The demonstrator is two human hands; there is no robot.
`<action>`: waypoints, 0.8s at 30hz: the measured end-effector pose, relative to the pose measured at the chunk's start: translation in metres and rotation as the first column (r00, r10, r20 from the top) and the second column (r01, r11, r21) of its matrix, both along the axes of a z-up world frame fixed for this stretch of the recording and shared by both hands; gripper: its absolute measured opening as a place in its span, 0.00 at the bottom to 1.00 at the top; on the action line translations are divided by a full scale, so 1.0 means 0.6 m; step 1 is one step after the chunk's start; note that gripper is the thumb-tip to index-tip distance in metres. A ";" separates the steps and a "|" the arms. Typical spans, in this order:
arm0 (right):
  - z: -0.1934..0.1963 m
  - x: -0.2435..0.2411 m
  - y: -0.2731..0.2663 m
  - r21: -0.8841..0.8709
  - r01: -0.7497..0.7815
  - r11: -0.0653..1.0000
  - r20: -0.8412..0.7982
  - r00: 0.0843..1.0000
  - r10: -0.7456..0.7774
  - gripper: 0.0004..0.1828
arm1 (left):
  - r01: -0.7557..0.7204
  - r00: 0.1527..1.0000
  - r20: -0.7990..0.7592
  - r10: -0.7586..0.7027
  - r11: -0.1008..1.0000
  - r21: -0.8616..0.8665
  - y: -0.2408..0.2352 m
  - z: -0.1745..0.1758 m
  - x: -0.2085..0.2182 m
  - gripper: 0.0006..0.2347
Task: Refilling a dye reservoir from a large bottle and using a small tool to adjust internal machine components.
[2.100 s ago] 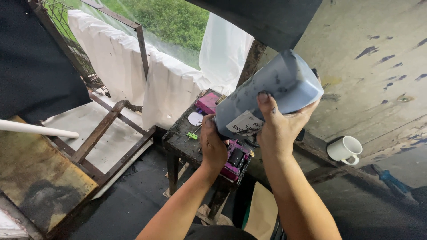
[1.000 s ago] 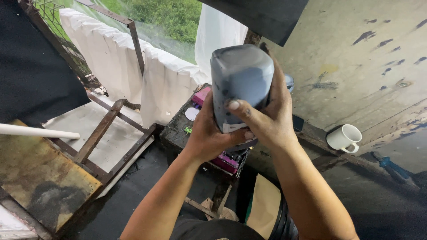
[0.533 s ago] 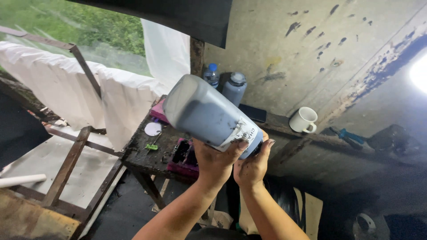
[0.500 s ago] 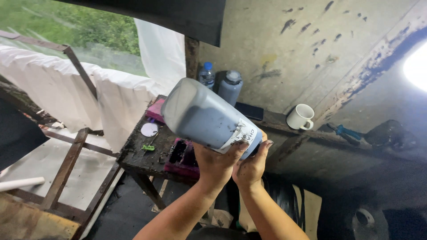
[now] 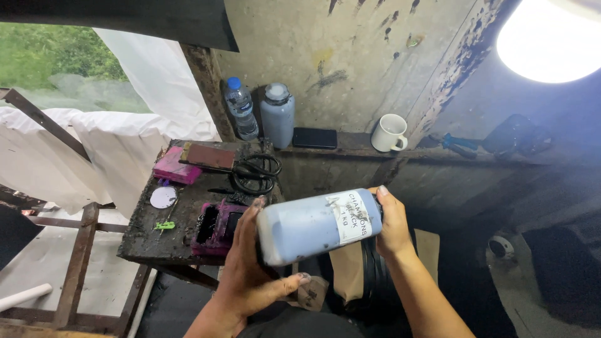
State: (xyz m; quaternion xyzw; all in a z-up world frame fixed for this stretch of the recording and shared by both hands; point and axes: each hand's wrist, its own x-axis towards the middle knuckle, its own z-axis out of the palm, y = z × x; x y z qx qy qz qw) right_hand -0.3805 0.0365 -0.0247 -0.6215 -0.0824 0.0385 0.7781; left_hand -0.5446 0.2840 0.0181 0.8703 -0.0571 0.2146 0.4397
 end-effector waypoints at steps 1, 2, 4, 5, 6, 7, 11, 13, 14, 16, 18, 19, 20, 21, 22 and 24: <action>0.008 -0.006 -0.004 0.001 0.002 1.000 -0.007 1.000 -0.002 0.27 | 0.002 1.000 -0.007 -0.002 1.000 0.001 -0.003 0.018 -0.004 0.61; 0.016 -0.013 -0.009 -0.174 -0.005 0.985 -0.048 0.999 -0.003 0.25 | -0.006 0.999 0.047 -0.002 0.986 0.167 -0.006 0.034 -0.007 0.55; 0.023 -0.024 -0.017 -0.346 -0.024 0.938 -0.096 0.995 -0.010 0.23 | -0.018 0.996 0.093 -0.013 0.945 0.325 -0.018 0.054 -0.015 0.51; 0.022 -0.029 -0.020 -0.409 -0.044 0.911 -0.109 0.994 0.000 0.24 | 0.041 0.981 -0.192 0.021 0.949 0.312 -0.026 0.056 -0.019 0.54; 0.021 -0.031 -0.024 -0.471 -0.064 0.880 -0.119 0.993 0.009 0.24 | 0.094 0.888 -0.458 0.049 0.955 0.283 -0.035 0.058 -0.022 0.57; 0.007 -0.032 -0.028 -0.473 -0.068 0.879 -0.125 0.992 0.009 0.24 | 0.094 0.885 -0.463 0.048 0.955 0.280 -0.040 0.050 -0.021 0.57; -0.048 -0.045 -0.040 -0.336 -0.107 0.936 -0.148 0.987 0.060 0.22 | 0.160 0.739 -0.672 0.057 0.953 0.258 -0.059 0.008 -0.044 0.49; -0.073 -0.057 -0.042 -0.288 -0.123 0.950 -0.174 0.982 0.075 0.21 | 0.149 0.754 -0.654 0.066 0.952 0.268 -0.059 -0.011 -0.059 0.47; -0.082 -0.059 -0.043 -0.263 -0.128 0.956 -0.144 0.985 0.092 0.20 | 0.127 0.774 -0.628 0.078 0.953 0.276 -0.058 -0.019 -0.063 0.47; -0.091 -0.065 -0.042 -0.239 -0.140 0.961 -0.116 0.987 0.115 0.20 | 0.100 0.792 -0.603 0.096 0.954 0.283 -0.058 -0.026 -0.072 0.47; -0.091 -0.071 -0.038 -0.188 -0.138 0.972 -0.051 0.990 0.131 0.19 | 0.043 0.818 -0.561 0.123 0.961 0.274 -0.058 -0.027 -0.080 0.46; -0.092 -0.073 -0.038 -0.188 -0.146 0.971 -0.055 0.989 0.138 0.19 | 0.037 0.815 -0.565 0.129 0.961 0.273 -0.058 -0.026 -0.084 0.46; -0.093 -0.073 -0.036 -0.207 -0.148 0.967 -0.012 0.989 0.149 0.20 | 0.027 0.811 -0.568 0.140 0.961 0.275 -0.057 -0.026 -0.086 0.46; -0.095 -0.073 -0.035 -0.225 -0.150 0.963 0.030 0.987 0.161 0.21 | 0.016 0.806 -0.572 0.152 0.961 0.277 -0.057 -0.025 -0.089 0.46; -0.093 -0.075 -0.038 -0.226 -0.158 0.961 0.026 0.985 0.168 0.21 | 0.010 0.803 -0.575 0.157 0.961 0.276 -0.049 -0.019 -0.088 0.46; -0.090 -0.075 -0.046 -0.206 -0.219 0.954 0.201 0.944 0.260 0.19 | -0.022 0.763 -0.636 -0.114 0.979 -0.203 -0.035 -0.009 -0.086 0.32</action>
